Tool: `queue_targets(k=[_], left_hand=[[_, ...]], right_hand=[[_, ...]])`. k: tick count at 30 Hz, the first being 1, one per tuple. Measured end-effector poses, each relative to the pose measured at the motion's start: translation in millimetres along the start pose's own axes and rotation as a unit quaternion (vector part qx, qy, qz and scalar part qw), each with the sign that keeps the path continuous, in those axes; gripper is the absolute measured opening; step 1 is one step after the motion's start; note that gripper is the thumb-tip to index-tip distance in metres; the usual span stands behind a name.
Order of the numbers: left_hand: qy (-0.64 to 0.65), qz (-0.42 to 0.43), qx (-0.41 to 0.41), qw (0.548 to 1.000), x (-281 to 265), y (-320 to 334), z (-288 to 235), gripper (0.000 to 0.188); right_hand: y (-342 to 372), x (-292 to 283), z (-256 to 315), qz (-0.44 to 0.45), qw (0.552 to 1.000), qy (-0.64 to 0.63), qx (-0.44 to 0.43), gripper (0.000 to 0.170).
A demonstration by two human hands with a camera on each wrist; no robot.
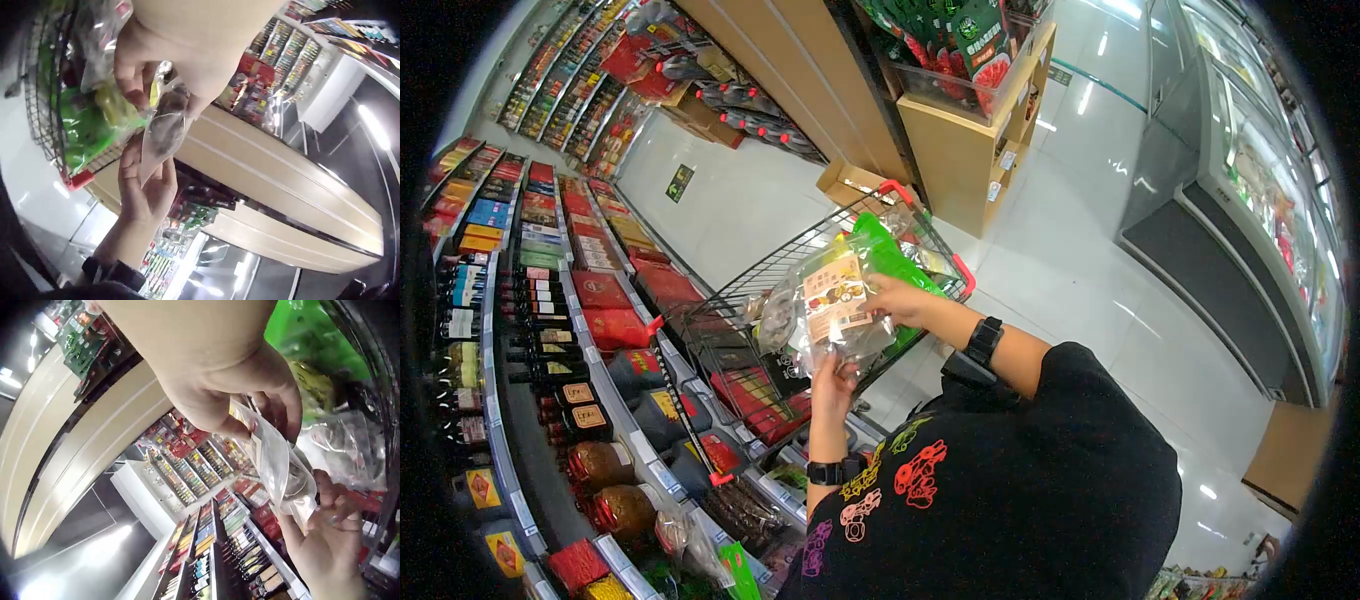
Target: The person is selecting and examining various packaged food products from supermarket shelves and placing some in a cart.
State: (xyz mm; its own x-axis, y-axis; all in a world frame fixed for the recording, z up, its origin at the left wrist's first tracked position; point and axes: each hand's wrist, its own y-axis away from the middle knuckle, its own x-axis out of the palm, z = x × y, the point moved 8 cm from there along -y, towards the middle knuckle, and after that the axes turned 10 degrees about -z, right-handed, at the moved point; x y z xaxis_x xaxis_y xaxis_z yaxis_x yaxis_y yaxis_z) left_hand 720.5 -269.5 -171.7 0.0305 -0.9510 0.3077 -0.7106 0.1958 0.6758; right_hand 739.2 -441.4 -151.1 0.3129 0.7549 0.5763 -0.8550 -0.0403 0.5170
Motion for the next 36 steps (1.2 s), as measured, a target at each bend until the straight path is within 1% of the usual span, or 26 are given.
queue_targets(k=[1,3,5,6,9,10,15,16,19,22,25,28,31,32,33,34,35,36], left_hand=[[0.024,-0.002,-0.02,1.0,3.8,-8.5,10.9,0.023],[0.076,0.032,-0.103,0.991,17.7,-17.5,34.7,0.027],[0.143,0.064,-0.18,0.971,32.6,-20.8,53.1,0.029],[0.142,0.085,-0.182,0.969,42.6,-16.7,53.1,0.034],[0.177,0.098,-0.215,0.955,58.9,-14.0,63.8,0.044],[0.196,0.107,-0.235,0.946,63.8,-12.9,66.5,0.046],[0.259,0.138,-0.256,0.921,87.3,-9.9,74.2,0.045],[0.273,0.142,-0.258,0.916,89.2,-12.6,77.9,0.045],[0.299,0.138,-0.257,0.909,90.5,-19.7,88.0,0.045],[0.324,0.135,-0.244,0.904,88.8,-23.5,89.5,0.045],[0.35,0.144,-0.239,0.894,87.3,-26.6,87.1,0.047],[0.325,0.145,-0.228,0.907,84.6,-16.3,81.5,0.049],[0.276,0.165,-0.194,0.927,70.9,-11.2,81.9,0.049],[0.287,0.172,-0.19,0.923,66.0,-3.3,77.5,0.048],[0.271,0.168,-0.178,0.931,56.8,-0.9,82.5,0.047],[0.258,0.162,-0.162,0.939,43.8,-1.0,87.2,0.046],[0.248,0.149,-0.14,0.947,29.1,0.2,87.1,0.045],[0.229,0.148,-0.1,0.957,16.7,8.4,81.7,0.043]], right_hand=[[2.4,-7.0,7.8,-0.008,1.0,0.01,-0.001,0.055],[-8.7,-27.6,6.7,-0.018,0.999,0.027,-0.01,0.056],[-13.9,-39.0,6.3,-0.017,0.999,0.035,-0.007,0.056],[-6.3,-37.1,13.9,-0.034,0.999,0.039,-0.008,0.055],[5.6,-34.0,32.2,-0.049,0.994,0.092,-0.019,0.054],[4.1,-35.4,34.6,-0.053,0.991,0.114,-0.036,0.053],[-10.0,-49.0,42.0,-0.077,0.966,0.219,-0.118,0.046],[-6.4,-46.9,46.9,-0.088,0.963,0.226,-0.118,0.046],[-16.0,-51.8,45.2,-0.08,0.94,0.3,-0.143,0.047],[-17.5,-47.8,39.6,-0.065,0.941,0.305,-0.13,0.051],[-16.4,-43.1,41.6,-0.086,0.932,0.323,-0.139,0.047],[-29.9,-62.0,43.8,-0.193,0.909,0.31,-0.202,0.041],[-32.0,-63.3,62.3,-0.24,0.837,0.396,-0.292,0.037],[-27.1,-55.6,69.0,-0.257,0.785,0.446,-0.345,0.037],[-19.2,-45.6,74.4,-0.268,0.727,0.489,-0.4,0.037],[-11.5,-33.3,79.3,-0.264,0.681,0.523,-0.439,0.036],[-4.4,-9.9,83.6,-0.25,0.635,0.549,-0.483,0.036],[11.9,25.4,86.3,-0.241,0.597,0.565,-0.517,0.035]])
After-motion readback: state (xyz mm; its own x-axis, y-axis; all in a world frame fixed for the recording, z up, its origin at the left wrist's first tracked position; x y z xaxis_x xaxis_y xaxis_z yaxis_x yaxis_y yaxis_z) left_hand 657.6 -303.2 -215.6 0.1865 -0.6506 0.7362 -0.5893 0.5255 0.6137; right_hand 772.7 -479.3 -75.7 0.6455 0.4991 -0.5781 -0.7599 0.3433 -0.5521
